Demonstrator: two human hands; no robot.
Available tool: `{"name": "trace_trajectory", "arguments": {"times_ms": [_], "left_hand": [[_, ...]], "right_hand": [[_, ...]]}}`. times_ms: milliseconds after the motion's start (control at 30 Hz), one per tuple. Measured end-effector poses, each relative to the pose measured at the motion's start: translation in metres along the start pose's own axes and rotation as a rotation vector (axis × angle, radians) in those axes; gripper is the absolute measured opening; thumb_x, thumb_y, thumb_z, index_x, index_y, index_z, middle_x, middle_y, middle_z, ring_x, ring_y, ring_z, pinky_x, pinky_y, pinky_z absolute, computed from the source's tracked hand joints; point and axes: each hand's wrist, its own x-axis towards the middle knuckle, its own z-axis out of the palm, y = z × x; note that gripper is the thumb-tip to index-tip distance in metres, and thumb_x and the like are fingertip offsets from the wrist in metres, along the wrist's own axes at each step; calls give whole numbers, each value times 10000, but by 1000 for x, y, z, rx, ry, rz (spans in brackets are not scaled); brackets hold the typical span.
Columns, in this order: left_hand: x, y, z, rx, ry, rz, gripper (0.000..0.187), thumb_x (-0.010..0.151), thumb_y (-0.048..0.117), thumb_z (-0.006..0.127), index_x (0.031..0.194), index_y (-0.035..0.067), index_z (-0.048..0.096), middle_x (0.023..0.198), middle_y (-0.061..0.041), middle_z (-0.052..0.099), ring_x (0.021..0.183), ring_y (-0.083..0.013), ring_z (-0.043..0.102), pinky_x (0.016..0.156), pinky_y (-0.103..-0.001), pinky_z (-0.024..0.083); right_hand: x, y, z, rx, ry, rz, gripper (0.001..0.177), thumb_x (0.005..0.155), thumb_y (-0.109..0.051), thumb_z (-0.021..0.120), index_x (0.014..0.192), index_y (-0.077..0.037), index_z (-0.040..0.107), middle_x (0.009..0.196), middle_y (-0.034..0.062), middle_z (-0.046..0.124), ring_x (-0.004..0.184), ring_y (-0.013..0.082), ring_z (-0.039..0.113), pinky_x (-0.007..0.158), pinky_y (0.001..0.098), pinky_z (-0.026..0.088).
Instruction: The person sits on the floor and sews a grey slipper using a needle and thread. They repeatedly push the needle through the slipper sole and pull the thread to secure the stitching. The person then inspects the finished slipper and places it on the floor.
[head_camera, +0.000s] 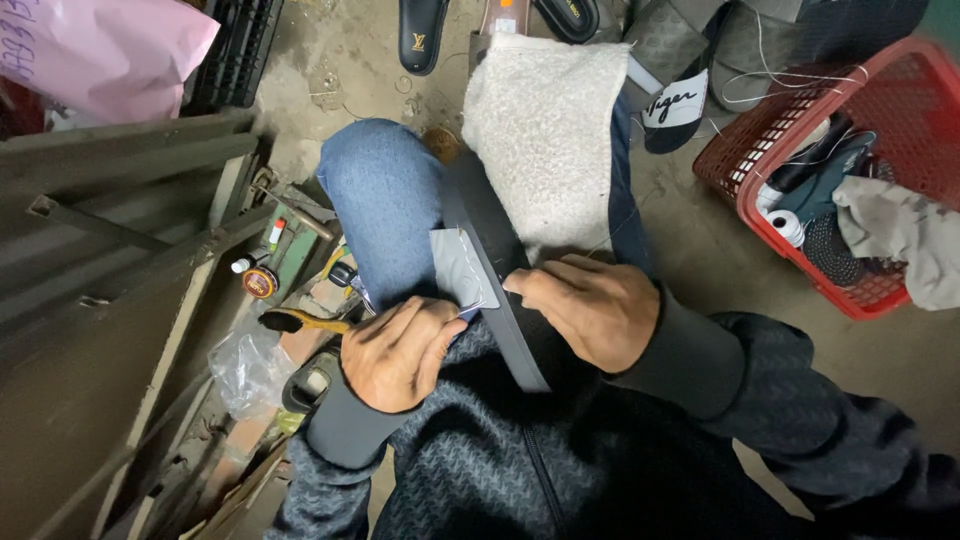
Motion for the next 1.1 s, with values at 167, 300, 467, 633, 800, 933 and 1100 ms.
{"name": "trace_trajectory", "arguments": {"times_ms": [167, 300, 467, 633, 800, 933, 1100], "left_hand": [[-1, 4, 6, 74, 11, -49, 160, 1026, 231, 598, 911, 148, 672, 696, -5, 582, 601, -213, 642, 614, -297, 546], [1, 10, 9, 56, 24, -109, 190, 1030, 224, 590, 880, 128, 657, 669, -50, 583, 596, -287, 646, 588, -362, 547], [-4, 26, 19, 135, 13, -251, 188, 1043, 198, 508, 900, 129, 609, 646, -69, 527, 578, -313, 623, 613, -382, 578], [-14, 17, 23, 59, -50, -357, 272, 952, 366, 719, 884, 132, 599, 629, -53, 574, 618, -295, 669, 596, -381, 565], [-11, 13, 16, 182, -69, -341, 369, 950, 444, 707, 762, 170, 547, 555, -35, 538, 550, -248, 642, 568, -298, 518], [-10, 20, 6, 319, -116, -541, 521, 833, 657, 716, 707, 184, 537, 488, -56, 574, 494, -297, 647, 555, -361, 510], [-66, 11, 1, 302, -157, -550, 696, 729, 866, 592, 623, 181, 521, 436, 92, 460, 319, -89, 424, 341, -315, 330]], "right_hand": [[-5, 0, -9, -82, -127, -16, 344, 1021, -160, 596, 1345, -72, 674, 858, 105, 738, 704, 292, 727, 584, 393, 612], [-1, 0, -26, -140, -207, -6, 383, 1026, -154, 574, 1397, -69, 617, 870, 99, 729, 730, 282, 724, 583, 392, 601], [19, 1, -43, -242, -339, -185, 467, 1007, -88, 530, 1462, -167, 594, 716, 35, 602, 600, 230, 636, 544, 324, 551], [33, 12, -46, -296, -420, -313, 489, 967, -75, 501, 1414, -235, 619, 761, -5, 586, 545, 204, 646, 486, 323, 513], [34, 18, -29, -338, -382, -382, 481, 952, -134, 492, 1386, -289, 632, 790, -22, 566, 491, 168, 599, 486, 301, 477], [32, 15, -22, -273, -356, -345, 444, 968, -103, 513, 1376, -230, 634, 839, 6, 558, 491, 209, 573, 476, 322, 475], [29, -3, -21, -388, -305, -308, 318, 947, -131, 663, 1259, -191, 645, 1146, 10, 595, 747, 204, 602, 479, 337, 484]]}}
